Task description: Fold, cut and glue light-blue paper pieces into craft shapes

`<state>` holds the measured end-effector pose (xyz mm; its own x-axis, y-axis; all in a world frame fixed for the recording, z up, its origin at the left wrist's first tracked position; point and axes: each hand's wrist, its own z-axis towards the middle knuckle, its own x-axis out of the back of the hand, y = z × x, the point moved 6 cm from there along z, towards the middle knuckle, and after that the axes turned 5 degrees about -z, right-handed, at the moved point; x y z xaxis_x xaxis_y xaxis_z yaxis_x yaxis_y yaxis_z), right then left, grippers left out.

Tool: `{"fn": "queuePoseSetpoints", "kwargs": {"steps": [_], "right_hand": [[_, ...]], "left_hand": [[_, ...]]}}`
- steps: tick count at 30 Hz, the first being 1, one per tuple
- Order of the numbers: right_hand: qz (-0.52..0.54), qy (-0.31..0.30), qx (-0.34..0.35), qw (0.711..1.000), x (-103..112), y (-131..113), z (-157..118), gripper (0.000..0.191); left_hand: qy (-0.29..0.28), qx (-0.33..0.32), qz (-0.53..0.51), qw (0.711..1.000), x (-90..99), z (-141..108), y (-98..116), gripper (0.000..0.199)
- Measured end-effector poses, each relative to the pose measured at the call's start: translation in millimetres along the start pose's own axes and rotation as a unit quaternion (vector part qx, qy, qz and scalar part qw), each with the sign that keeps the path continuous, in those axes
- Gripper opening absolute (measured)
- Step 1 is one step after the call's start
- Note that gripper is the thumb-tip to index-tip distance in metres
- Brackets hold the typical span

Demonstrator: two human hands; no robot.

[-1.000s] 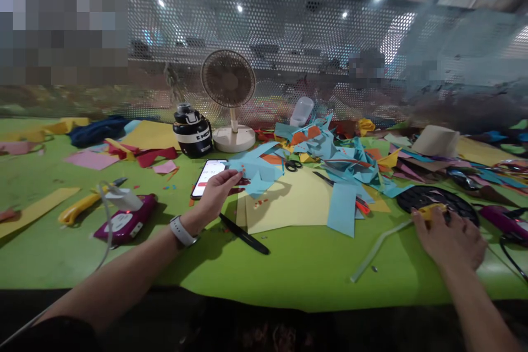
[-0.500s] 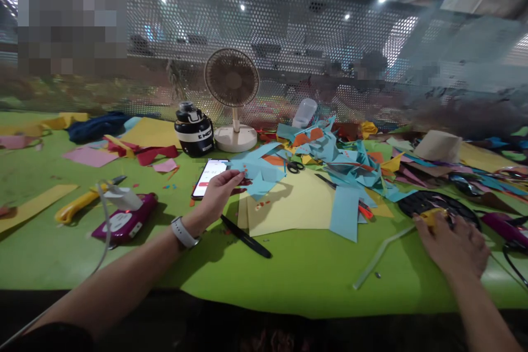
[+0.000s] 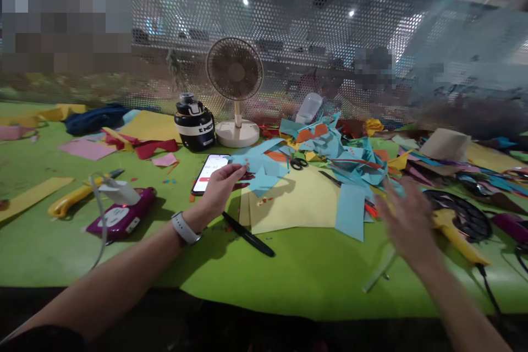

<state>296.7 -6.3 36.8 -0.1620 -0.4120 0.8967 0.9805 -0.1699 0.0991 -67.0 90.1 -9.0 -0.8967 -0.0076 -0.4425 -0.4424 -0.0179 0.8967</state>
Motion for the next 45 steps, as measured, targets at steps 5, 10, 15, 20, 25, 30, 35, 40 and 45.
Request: {"fn": "queuePoseSetpoints", "kwargs": {"steps": [5,10,15,20,25,30,35,40,45], "right_hand": [[0.133,-0.089,0.306,0.938,-8,-150,-6,0.056],[0.149,-0.137,0.401,0.894,-21,-204,-8,0.059],[0.150,-0.143,0.411,0.888,-28,-206,-6,0.060],[0.172,-0.162,0.413,0.879,-35,-206,-9,0.059],[0.223,-0.184,0.388,0.875,-33,-202,-6,0.057],[0.368,-0.221,0.287,0.857,-31,-189,6,0.048],[0.608,-0.286,0.137,0.728,-36,-180,16,0.046],[0.716,-0.259,0.047,0.646,-41,-171,25,0.043],[0.526,-0.214,0.141,0.811,-37,-168,24,0.048]], "left_hand": [[-0.008,-0.004,0.010,1.000,0.7,-2,-1,0.031],[-0.011,-0.004,0.014,1.000,2.4,0,-3,0.030],[0.005,0.001,0.008,1.000,5.0,2,-2,0.030],[0.011,0.017,0.015,1.000,5.0,1,-4,0.030],[0.011,0.022,0.023,0.999,4.5,0,-7,0.027],[0.015,0.033,0.022,0.999,5.2,0,-8,0.026],[0.022,0.052,0.027,0.998,3.9,-2,-10,0.024],[0.016,0.056,0.030,0.998,1.0,-6,-13,0.022],[0.041,0.038,0.035,0.998,3.3,-7,-9,0.023]]}}
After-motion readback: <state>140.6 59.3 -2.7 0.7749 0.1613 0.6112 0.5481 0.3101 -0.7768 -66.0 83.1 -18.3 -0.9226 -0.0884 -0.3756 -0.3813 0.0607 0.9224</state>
